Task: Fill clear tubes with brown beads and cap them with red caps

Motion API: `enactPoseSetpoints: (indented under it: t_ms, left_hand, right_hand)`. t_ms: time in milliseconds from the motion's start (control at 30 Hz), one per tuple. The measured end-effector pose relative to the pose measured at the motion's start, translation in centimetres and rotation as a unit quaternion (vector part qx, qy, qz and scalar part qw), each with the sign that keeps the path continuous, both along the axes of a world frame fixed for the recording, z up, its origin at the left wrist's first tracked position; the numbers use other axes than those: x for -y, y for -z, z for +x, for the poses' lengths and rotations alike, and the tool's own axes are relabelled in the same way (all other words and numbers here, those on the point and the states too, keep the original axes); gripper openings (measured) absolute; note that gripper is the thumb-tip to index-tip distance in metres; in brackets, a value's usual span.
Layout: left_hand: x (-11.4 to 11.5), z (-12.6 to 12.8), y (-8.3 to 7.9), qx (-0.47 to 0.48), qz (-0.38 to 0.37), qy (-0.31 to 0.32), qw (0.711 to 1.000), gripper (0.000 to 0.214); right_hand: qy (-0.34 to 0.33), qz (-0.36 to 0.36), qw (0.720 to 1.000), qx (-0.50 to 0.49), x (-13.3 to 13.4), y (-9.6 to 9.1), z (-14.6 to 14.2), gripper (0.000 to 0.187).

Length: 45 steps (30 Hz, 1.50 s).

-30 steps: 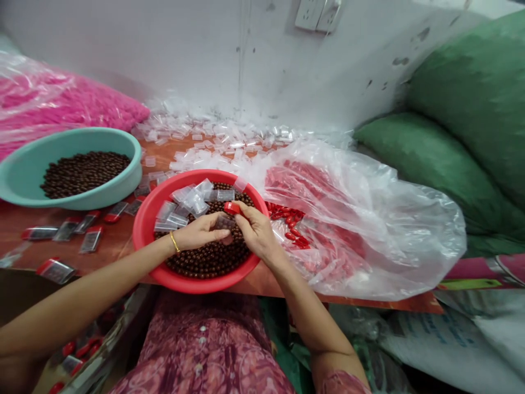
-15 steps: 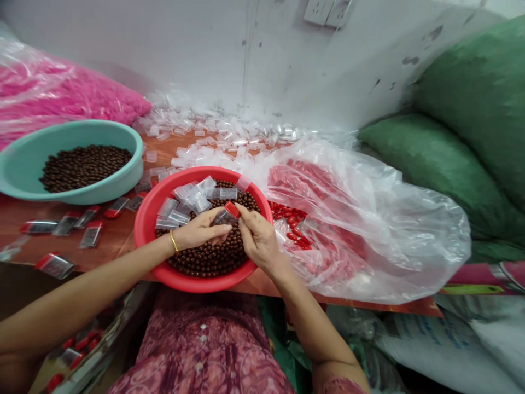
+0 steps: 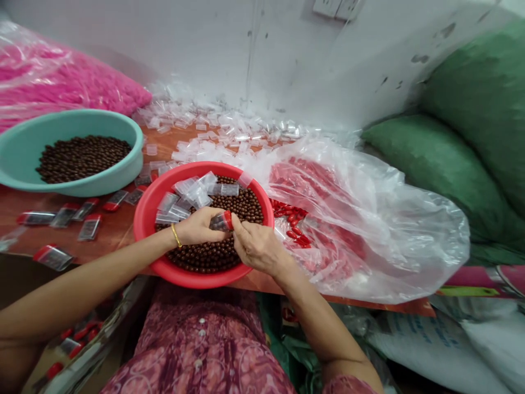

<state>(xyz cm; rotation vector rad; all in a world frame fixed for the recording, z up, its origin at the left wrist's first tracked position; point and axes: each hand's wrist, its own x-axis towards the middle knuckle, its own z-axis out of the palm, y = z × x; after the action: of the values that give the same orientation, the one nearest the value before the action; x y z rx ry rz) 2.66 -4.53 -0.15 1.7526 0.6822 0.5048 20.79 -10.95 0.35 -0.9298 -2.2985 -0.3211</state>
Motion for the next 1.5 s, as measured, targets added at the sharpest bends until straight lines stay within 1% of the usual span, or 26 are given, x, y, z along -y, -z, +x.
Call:
enactPoseSetpoints:
  t_ms: [33,100,167,200,233,300,367,433,467,500,600,667,700,733,767,833,900,967,1033,1067,1100,1167,1233,1300,1400,1500]
  left_hand:
    - [0.0,0.0,0.0,-0.011,0.01,0.005,1.0,0.015]
    - [0.2,0.1,-0.1,-0.029,0.014,0.015,0.999,0.016]
    - [0.4,0.4,-0.4,-0.043,0.012,0.028,0.999,0.019]
    - [0.5,0.6,-0.6,-0.048,0.013,0.039,0.998,0.02]
    - [0.6,0.7,-0.7,-0.05,0.015,0.051,0.997,0.021]
    - [0.7,0.9,-0.9,-0.056,0.034,0.065,0.996,0.02]
    - [0.8,0.9,-0.9,-0.065,0.07,0.06,0.994,0.016]
    - [0.9,0.8,-0.8,-0.087,0.116,0.05,0.988,0.012]
    - [1.0,0.7,-0.8,-0.104,0.137,0.048,0.984,0.01]
    - [1.0,0.7,-0.7,-0.123,0.157,0.048,0.979,0.008]
    - [1.2,0.6,-0.6,-0.192,0.212,0.04,0.957,0.013]
    - [1.3,0.6,-0.5,-0.248,0.238,0.027,0.939,0.02]
    - [1.3,0.6,-0.6,-0.275,0.244,0.023,0.93,0.021]
    - [1.4,0.6,-0.6,-0.299,0.243,0.024,0.922,0.02]
    - [1.4,0.7,-0.7,-0.315,0.238,0.028,0.918,0.016]
    - [1.4,0.8,-0.9,-0.312,0.211,0.046,0.925,0.002]
    - [1.3,1.0,-1.1,-0.275,0.168,0.056,0.945,0.013]
    - [1.1,1.3,-1.2,-0.232,0.132,0.053,0.962,0.02]
    - [0.9,1.4,-1.2,-0.21,0.118,0.047,0.969,0.023]
    - [0.8,1.4,-1.3,-0.208,0.121,0.048,0.969,0.024]
    - [0.8,1.3,-1.3,-0.211,0.129,0.05,0.968,0.024]
    - [0.9,1.2,-1.5,-0.229,0.155,0.048,0.96,0.02]
    - [1.2,1.1,-1.7,-0.261,0.183,0.04,0.947,0.011]
    - [1.6,1.0,-1.9,-0.305,0.204,0.03,0.93,0.005]
    - [2.2,0.9,-2.0,-0.376,0.23,0.022,0.897,0.02]
    - [2.5,0.6,-1.8,-0.418,0.248,0.017,0.874,0.026]
  right_hand:
    - [-0.009,-0.01,1.0,-0.001,0.1,-0.2,0.1,0.044]
    - [-0.018,-0.062,0.997,-0.035,0.1,-0.6,0.2,0.033]
    - [0.001,-0.134,0.982,-0.136,-0.1,-0.8,-0.1,0.028]
    - [0.019,-0.17,0.963,-0.211,-0.4,-0.8,-0.5,0.031]
    - [0.038,-0.202,0.934,-0.292,-0.8,-0.6,-1.1,0.035]
    - [0.058,-0.271,0.858,-0.432,-1.7,-0.1,-2.4,0.044]
    - [0.06,-0.355,0.795,-0.487,-2.5,0.3,-3.6,0.055]
    - [0.061,-0.434,0.764,-0.473,-2.8,0.3,-4.3,0.061]
    - [0.057,-0.46,0.762,-0.452,-2.8,0.1,-4.6,0.062]
    - [0.048,-0.471,0.771,-0.426,-2.7,-0.1,-4.7,0.062]
    - [0.012,-0.439,0.832,-0.338,-2.4,-0.5,-4.9,0.064]
    - [0.028,-0.404,0.863,-0.303,-2.5,-0.1,-4.8,0.064]
    - [0.044,-0.396,0.867,-0.298,-2.6,0.3,-4.7,0.065]
    - [0.054,-0.4,0.864,-0.302,-2.7,0.7,-4.6,0.065]
    - [0.055,-0.418,0.851,-0.314,-2.9,1.2,-4.5,0.065]
    - [0.038,-0.475,0.801,-0.363,-3.2,2.0,-4.4,0.067]
    - [0.024,-0.519,0.74,-0.428,-3.4,2.2,-4.5,0.07]
    - [0.016,-0.536,0.691,-0.484,-3.6,2.0,-4.7,0.074]
    - [0.005,-0.542,0.664,-0.514,-3.8,1.7,-5.0,0.075]
    - [0.001,-0.544,0.658,-0.52,-3.9,1.6,-5.1,0.075]
    - [0.001,-0.544,0.659,-0.52,-3.9,1.5,-5.2,0.075]
    - [0.004,-0.537,0.677,-0.503,-3.8,1.6,-5.2,0.074]
    - [0.003,-0.521,0.71,-0.473,-3.5,1.7,-5.1,0.074]
    - [0.0,-0.493,0.753,-0.436,-3.2,1.9,-5.0,0.072]
    - [0.002,-0.461,0.807,-0.37,-3.0,2.1,-4.8,0.066]
    - [0.013,-0.465,0.829,-0.312,-3.3,2.3,-4.6,0.063]
